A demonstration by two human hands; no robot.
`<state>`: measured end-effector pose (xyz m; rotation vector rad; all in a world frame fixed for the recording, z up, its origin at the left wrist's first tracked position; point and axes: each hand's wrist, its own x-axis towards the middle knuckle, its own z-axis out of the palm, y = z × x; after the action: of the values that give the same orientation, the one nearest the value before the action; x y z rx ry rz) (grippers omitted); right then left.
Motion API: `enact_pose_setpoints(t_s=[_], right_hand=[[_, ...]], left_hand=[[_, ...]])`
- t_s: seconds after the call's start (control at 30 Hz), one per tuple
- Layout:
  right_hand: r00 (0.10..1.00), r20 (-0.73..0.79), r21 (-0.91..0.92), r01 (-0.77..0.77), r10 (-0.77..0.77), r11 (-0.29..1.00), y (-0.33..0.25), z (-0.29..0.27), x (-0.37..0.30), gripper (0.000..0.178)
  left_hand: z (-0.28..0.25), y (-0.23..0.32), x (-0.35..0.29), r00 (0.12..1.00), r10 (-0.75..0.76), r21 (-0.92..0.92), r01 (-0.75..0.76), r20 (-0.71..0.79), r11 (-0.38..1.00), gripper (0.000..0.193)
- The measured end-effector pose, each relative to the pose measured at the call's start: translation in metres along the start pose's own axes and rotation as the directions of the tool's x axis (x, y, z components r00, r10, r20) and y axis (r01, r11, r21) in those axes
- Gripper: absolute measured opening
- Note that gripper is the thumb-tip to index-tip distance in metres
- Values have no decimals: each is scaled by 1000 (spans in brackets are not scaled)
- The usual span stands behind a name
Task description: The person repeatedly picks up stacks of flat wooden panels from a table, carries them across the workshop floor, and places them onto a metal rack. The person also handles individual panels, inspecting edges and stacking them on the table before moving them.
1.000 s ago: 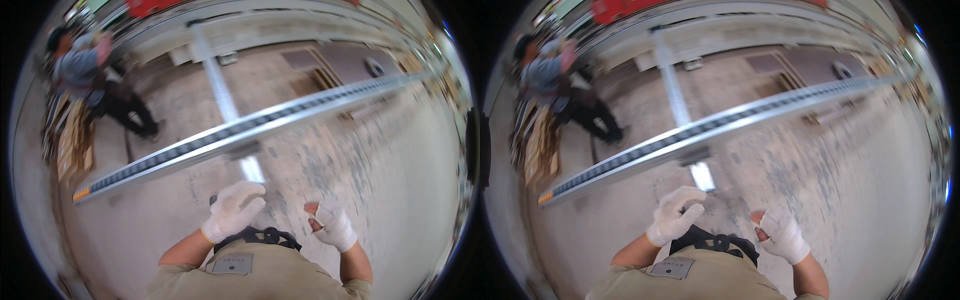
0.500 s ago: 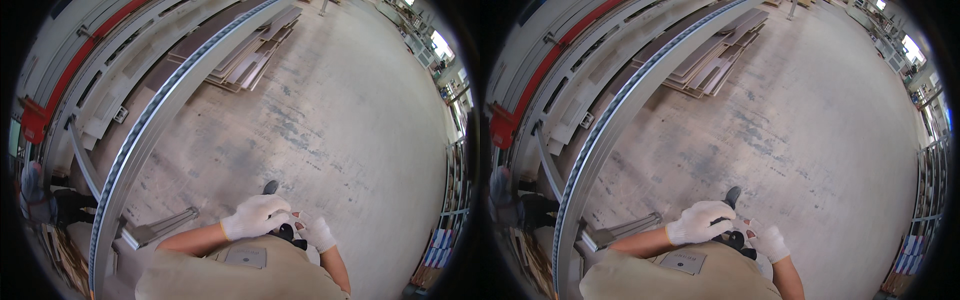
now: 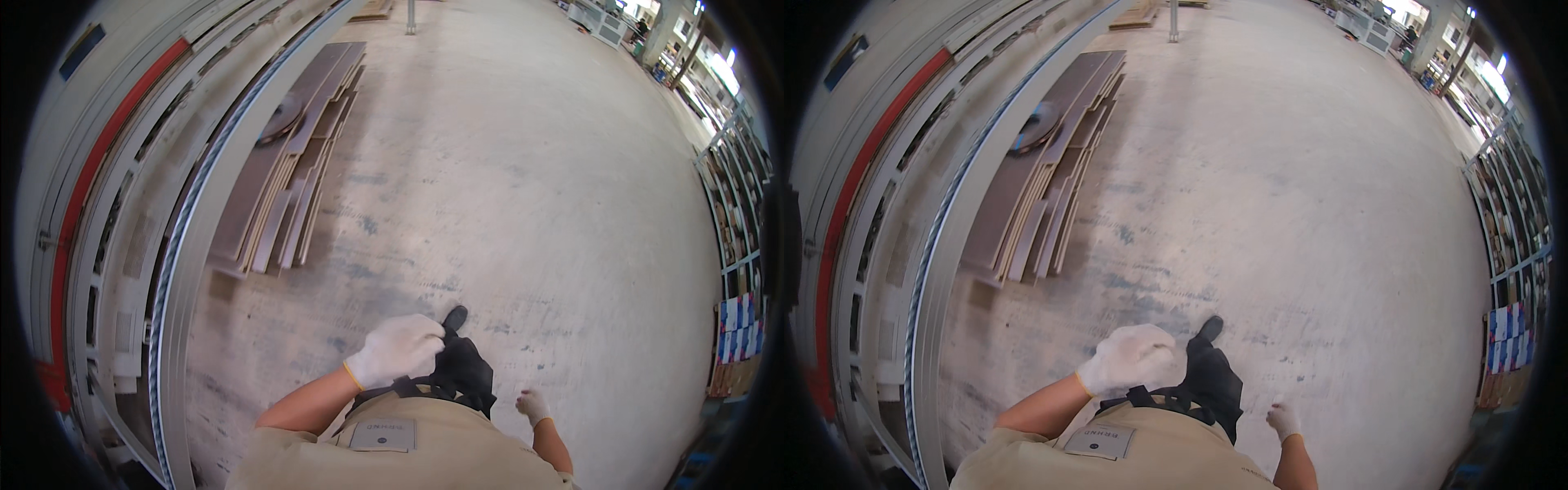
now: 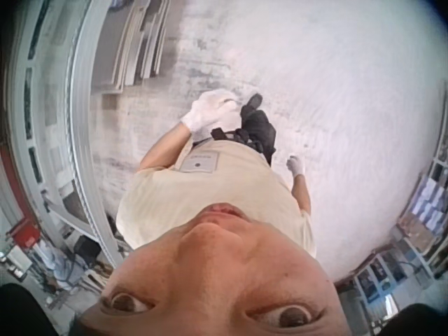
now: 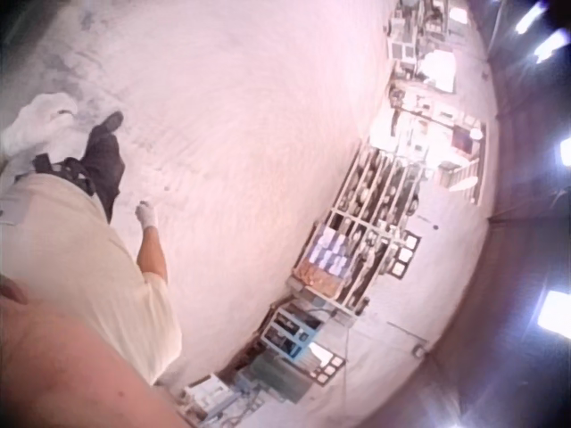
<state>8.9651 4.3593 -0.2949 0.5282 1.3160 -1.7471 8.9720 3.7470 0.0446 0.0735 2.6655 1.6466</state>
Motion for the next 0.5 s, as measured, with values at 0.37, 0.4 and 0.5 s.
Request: enact_pose_setpoints(t_s=[0.37,0.4,0.5], right_hand=[[972,-213,-760,-99,-102,642,-427,118,259,45],[970,-196,-814,-77,-146,575,-486,126,295,48],[955,-176,-881,-46,-237,470,-634,144,409,53]], left_hand=[[-74,-332,206,519,-852,94,853,-60,513,31],[-81,-342,232,408,-903,-164,890,-134,426,27],[-90,-395,314,632,-764,466,720,-132,515,17]])
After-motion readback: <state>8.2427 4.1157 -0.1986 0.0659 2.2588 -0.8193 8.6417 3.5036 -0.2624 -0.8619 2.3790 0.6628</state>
